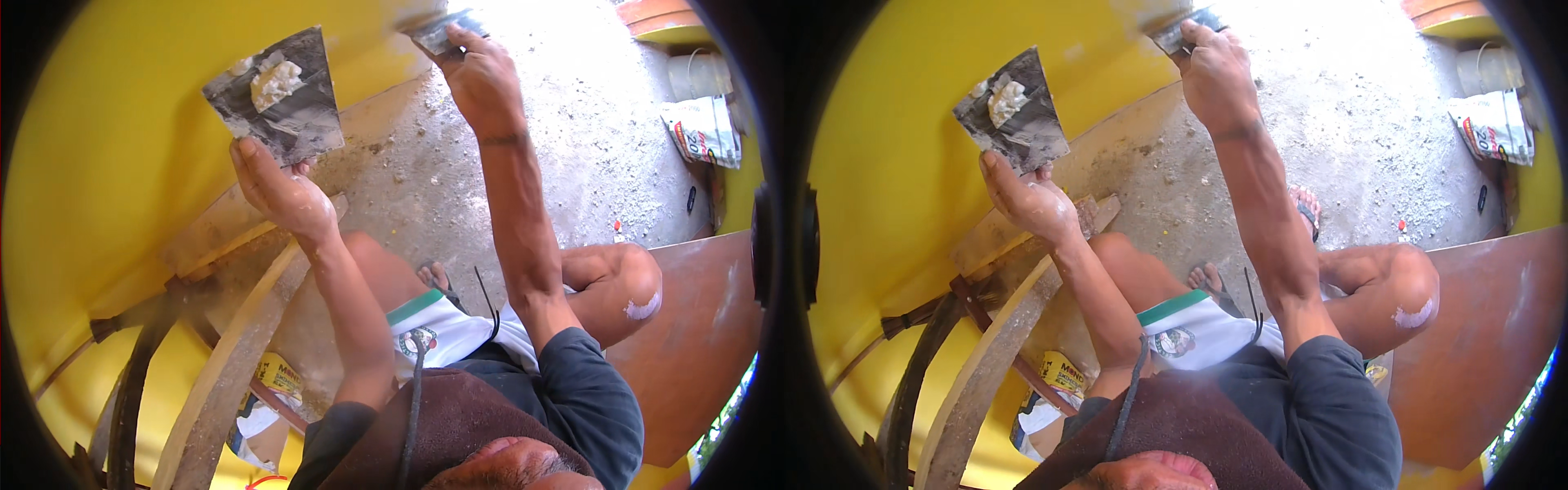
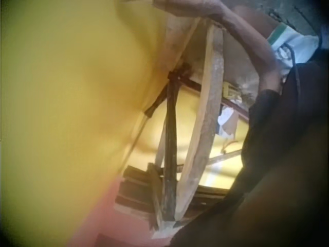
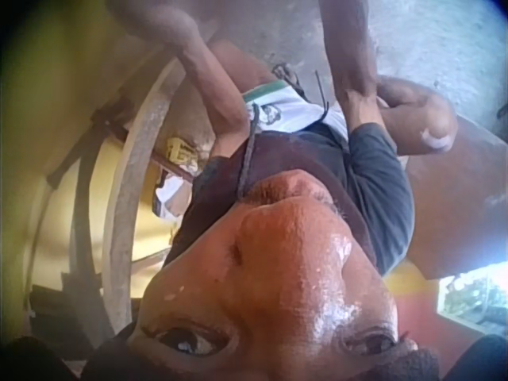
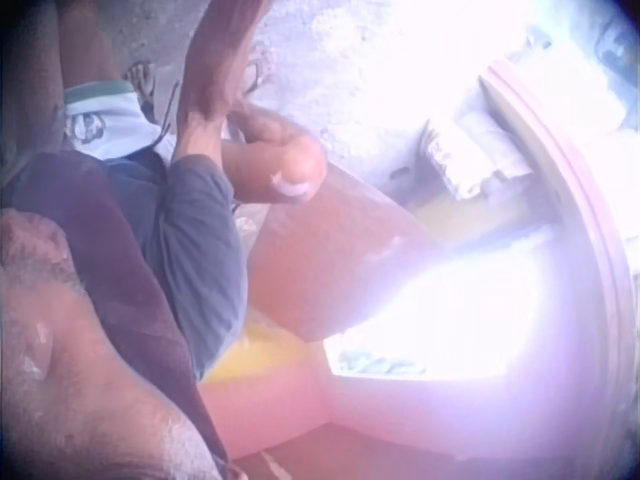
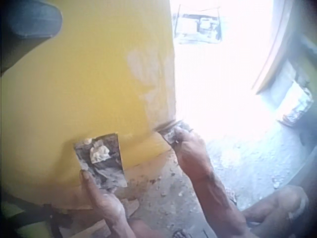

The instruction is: Applying and smoothing plaster or joint compound on a wall and ceiling using putty knives.

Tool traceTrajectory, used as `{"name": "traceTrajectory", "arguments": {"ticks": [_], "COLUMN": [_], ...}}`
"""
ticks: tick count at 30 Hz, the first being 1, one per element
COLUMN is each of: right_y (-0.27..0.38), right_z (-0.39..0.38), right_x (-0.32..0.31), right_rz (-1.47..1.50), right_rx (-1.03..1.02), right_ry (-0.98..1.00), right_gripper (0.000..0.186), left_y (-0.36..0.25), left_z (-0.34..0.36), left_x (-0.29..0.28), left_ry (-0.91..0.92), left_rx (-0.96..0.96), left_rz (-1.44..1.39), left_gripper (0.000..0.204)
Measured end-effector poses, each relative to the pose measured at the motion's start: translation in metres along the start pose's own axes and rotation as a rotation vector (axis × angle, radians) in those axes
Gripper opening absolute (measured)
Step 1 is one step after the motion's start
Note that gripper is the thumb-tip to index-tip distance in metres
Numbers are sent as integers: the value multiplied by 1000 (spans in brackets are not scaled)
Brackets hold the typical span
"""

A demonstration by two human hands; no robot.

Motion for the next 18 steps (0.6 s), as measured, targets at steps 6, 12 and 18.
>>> {"name": "traceTrajectory", "arguments": {"ticks": [6, 12, 18], "right_y": [70, 114, 139], "right_z": [-44, -70, -89], "right_x": [-21, -32, -5], "right_rz": [489, 210, -515], "right_rx": [-34, -335, -511], "right_ry": [-156, 66, 288], "right_gripper": [25, 29, 24], "left_y": [-7, 20, 12], "left_z": [-2, -19, -42], "left_x": [10, 44, 75], "left_ry": [53, 693, 956], "left_rx": [22, 87, -421], "left_rz": [-57, 103, -358], "left_gripper": [29, 36, 32]}}
Point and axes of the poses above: each hand's wrist, its own z-axis towards the middle knuckle, its own x-axis out of the palm, y = z × x, the point moved 5 cm from there along z, towards the middle knuckle, and after that the axes turned 3 degrees about x, right-handed, at the moved point
